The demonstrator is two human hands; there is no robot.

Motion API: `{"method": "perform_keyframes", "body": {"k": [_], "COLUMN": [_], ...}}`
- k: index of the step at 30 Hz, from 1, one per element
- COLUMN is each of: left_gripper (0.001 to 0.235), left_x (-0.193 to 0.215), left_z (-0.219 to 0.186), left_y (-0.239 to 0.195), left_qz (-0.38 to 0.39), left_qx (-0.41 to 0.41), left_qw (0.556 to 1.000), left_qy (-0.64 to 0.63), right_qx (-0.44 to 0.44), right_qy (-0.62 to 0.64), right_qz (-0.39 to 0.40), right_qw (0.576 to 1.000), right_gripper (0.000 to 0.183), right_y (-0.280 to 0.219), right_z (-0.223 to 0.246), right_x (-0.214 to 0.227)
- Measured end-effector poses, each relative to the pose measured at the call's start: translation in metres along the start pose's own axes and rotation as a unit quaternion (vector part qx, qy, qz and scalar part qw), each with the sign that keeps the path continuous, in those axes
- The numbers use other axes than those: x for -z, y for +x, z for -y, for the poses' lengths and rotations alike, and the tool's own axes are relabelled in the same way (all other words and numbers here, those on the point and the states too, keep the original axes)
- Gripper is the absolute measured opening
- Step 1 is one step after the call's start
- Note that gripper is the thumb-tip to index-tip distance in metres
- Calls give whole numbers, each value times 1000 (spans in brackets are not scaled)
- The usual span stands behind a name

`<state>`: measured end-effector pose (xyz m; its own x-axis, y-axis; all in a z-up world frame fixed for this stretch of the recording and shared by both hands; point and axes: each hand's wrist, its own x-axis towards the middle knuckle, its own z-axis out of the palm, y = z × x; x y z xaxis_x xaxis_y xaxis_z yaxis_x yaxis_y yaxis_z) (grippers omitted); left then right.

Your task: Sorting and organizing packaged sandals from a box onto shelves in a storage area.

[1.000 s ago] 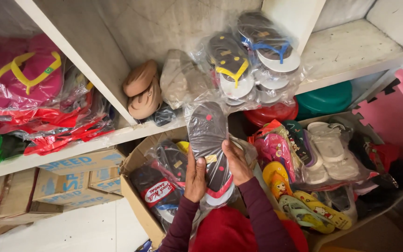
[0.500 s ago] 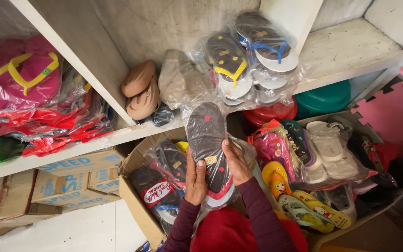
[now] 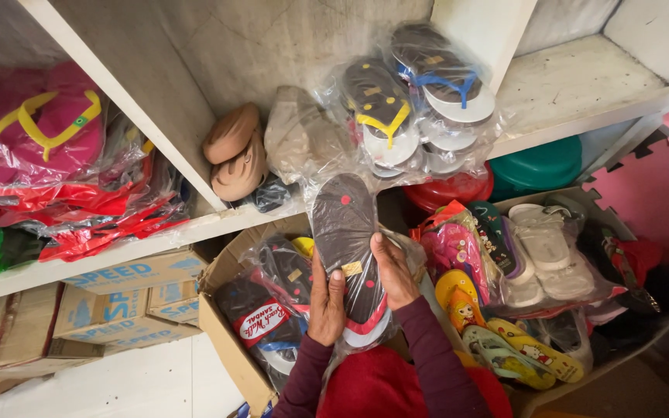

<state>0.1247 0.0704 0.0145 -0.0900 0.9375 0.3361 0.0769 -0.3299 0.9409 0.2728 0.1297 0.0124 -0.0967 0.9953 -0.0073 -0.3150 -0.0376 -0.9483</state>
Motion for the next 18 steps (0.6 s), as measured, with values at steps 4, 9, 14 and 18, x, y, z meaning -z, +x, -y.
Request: {"method": "perform_keyframes", "body": {"k": [4, 9, 14, 18], "left_gripper": [66, 88, 80, 67], "left_x": [-2, -11, -17, -17], "left_z": [-18, -22, -23, -39], "left_y": [-1, -13, -12, 13], "left_qz": [13, -29, -61, -98], "left_qx": [-9, -16, 6, -19], "left_qw": [1000, 999, 996, 992], "left_qy": [-6, 13, -57, -80], "right_qx": [5, 5, 44, 158], "right_qy": [-7, 32, 75, -2], "right_qz": [-21, -79, 16, 113], "right_qw": [1000, 996, 996, 981], "right_gripper": [64, 55, 48, 65], "right_y": [1, 14, 0, -25], "right_z": [-2, -41, -5, 53], "right_x": [0, 15, 4, -18]}}
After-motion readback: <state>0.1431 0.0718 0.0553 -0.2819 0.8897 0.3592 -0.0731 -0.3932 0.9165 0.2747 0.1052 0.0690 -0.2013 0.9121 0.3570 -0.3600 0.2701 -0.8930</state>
